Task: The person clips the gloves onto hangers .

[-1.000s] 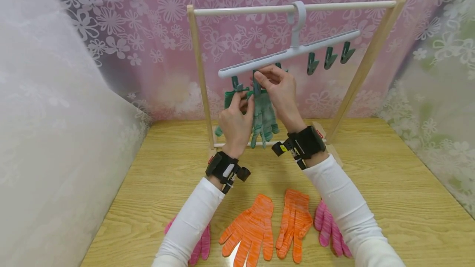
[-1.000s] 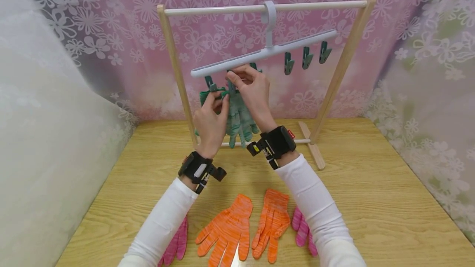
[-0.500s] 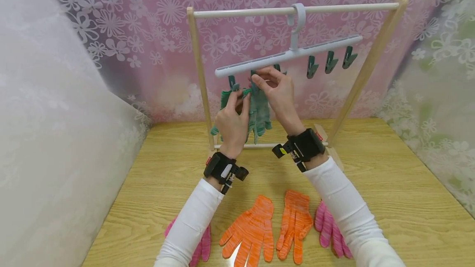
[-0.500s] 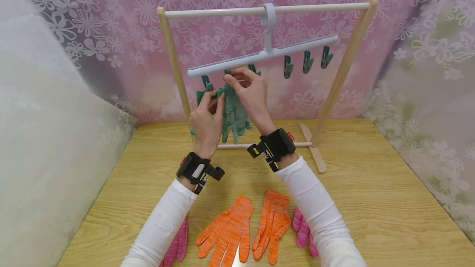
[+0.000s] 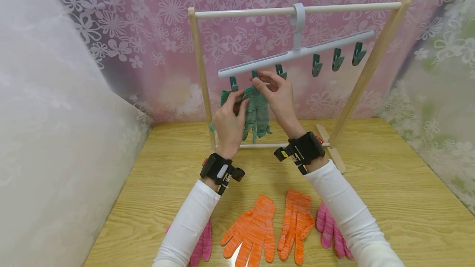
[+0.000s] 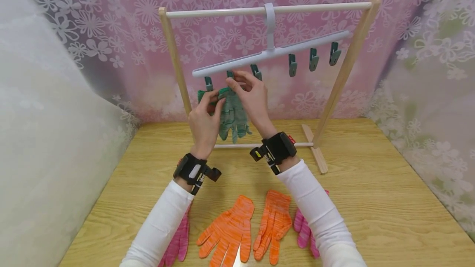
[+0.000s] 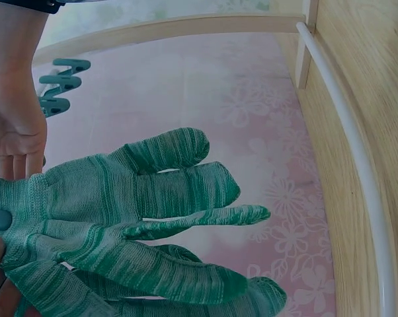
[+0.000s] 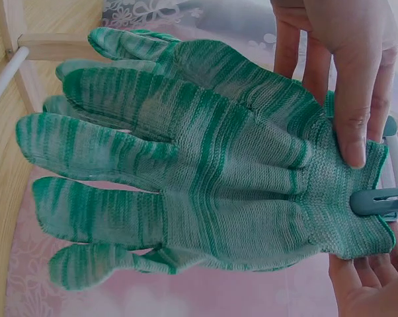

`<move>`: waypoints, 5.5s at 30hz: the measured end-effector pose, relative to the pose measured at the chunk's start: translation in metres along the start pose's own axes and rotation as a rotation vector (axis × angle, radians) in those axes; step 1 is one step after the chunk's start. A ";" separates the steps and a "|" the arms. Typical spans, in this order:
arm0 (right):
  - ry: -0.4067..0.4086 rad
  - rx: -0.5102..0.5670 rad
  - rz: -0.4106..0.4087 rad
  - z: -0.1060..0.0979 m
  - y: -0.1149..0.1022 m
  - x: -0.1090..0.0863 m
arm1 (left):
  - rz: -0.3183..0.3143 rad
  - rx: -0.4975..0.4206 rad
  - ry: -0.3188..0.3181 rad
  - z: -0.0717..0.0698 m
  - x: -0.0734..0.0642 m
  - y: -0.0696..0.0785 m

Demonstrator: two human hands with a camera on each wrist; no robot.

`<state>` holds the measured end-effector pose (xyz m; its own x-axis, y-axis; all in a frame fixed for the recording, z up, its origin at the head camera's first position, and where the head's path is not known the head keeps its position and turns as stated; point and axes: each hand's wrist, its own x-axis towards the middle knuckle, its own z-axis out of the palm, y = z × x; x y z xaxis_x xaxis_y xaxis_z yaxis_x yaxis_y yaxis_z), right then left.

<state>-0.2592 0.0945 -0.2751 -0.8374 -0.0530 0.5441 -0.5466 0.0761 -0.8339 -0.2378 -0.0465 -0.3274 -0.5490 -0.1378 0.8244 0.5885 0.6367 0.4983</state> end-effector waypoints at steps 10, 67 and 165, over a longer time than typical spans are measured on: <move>-0.050 -0.060 0.063 -0.006 0.016 -0.005 | 0.000 -0.010 -0.023 0.001 -0.006 -0.004; 0.030 -0.104 0.007 -0.057 0.031 0.008 | -0.062 0.017 -0.136 -0.047 -0.040 -0.045; 0.042 -0.053 -0.050 -0.045 0.021 0.013 | 0.007 0.038 -1.259 -0.046 -0.112 -0.068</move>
<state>-0.2822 0.1407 -0.2814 -0.8081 -0.0164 0.5888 -0.5858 0.1270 -0.8004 -0.1895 -0.1096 -0.4410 -0.7426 0.6697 -0.0110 0.5874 0.6591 0.4697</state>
